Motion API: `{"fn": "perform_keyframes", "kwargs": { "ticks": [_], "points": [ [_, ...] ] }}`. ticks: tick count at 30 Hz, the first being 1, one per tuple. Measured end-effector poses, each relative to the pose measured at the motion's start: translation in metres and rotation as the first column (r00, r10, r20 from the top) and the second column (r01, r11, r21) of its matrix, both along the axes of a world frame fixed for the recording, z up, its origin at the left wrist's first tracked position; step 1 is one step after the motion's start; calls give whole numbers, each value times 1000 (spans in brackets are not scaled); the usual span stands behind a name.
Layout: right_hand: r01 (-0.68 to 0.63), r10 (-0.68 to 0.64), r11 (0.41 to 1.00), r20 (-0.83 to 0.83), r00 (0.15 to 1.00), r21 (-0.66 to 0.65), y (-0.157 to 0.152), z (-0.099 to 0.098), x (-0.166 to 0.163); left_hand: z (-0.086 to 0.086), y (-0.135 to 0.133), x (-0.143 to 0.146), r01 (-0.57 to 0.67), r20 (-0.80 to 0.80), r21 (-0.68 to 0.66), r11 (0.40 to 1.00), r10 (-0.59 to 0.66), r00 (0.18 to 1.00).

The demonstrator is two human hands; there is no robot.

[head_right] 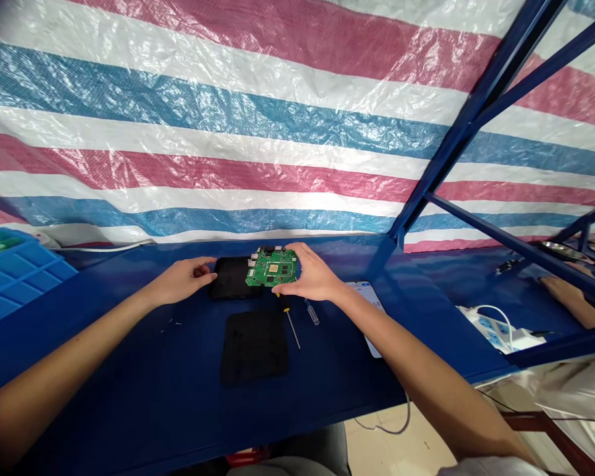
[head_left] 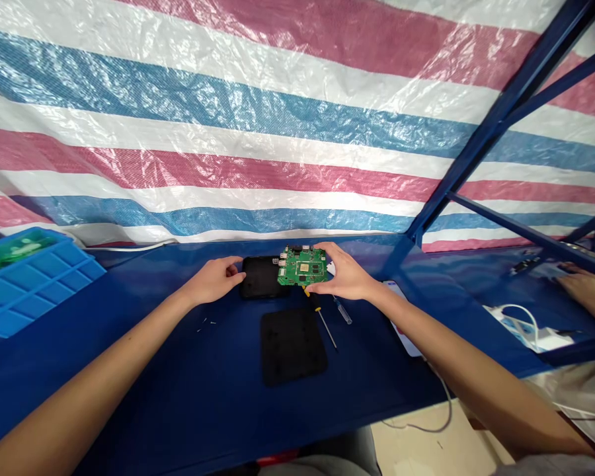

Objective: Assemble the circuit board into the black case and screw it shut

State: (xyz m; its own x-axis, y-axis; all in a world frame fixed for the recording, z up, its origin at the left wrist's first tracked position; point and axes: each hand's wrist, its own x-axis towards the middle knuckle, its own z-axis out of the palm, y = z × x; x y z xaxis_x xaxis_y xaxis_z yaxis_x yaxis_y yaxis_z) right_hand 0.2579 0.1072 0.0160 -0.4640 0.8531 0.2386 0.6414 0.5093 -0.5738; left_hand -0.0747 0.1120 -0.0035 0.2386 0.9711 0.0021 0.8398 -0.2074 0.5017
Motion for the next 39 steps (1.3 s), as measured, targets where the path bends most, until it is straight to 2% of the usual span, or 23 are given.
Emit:
{"fn": "perform_keyframes", "kwargs": {
  "ticks": [10, 21, 25, 28, 32, 35, 39],
  "points": [
    [-3, 3, 1000, -4, 1000, -29, -5, 1, -4, 3, -6, 3, -41, -9, 32, 999, 41, 999],
    [3, -3, 999, -2, 1000, -43, -6, -2, -6, 11, -19, 12, -65, -123, 69, 996, 73, 990],
    [5, -5, 999, -5, 1000, -39, -5, -3, -6, 9, -14, 19, 43, -155, 144, 989, -20, 988],
    [3, -3, 1000, -10, 1000, -22, -4, -3, -7, 6, 3, 21, 165, -184, 177, 970, -132, 974],
    [-8, 8, 1000, -16, 1000, -8, -2, -4, -9, 4, 28, 23, 227, -238, 160, 961, -186, 953],
    [-8, 8, 1000, -19, 1000, -5, -2, -3, -9, 8, 33, 23, 150, -272, 147, 978, -106, 956],
    [-9, 9, 1000, -29, 1000, -14, -2, -2, -7, 14, 12, 17, -44, -303, 131, 990, 82, 949]
  ]
}}
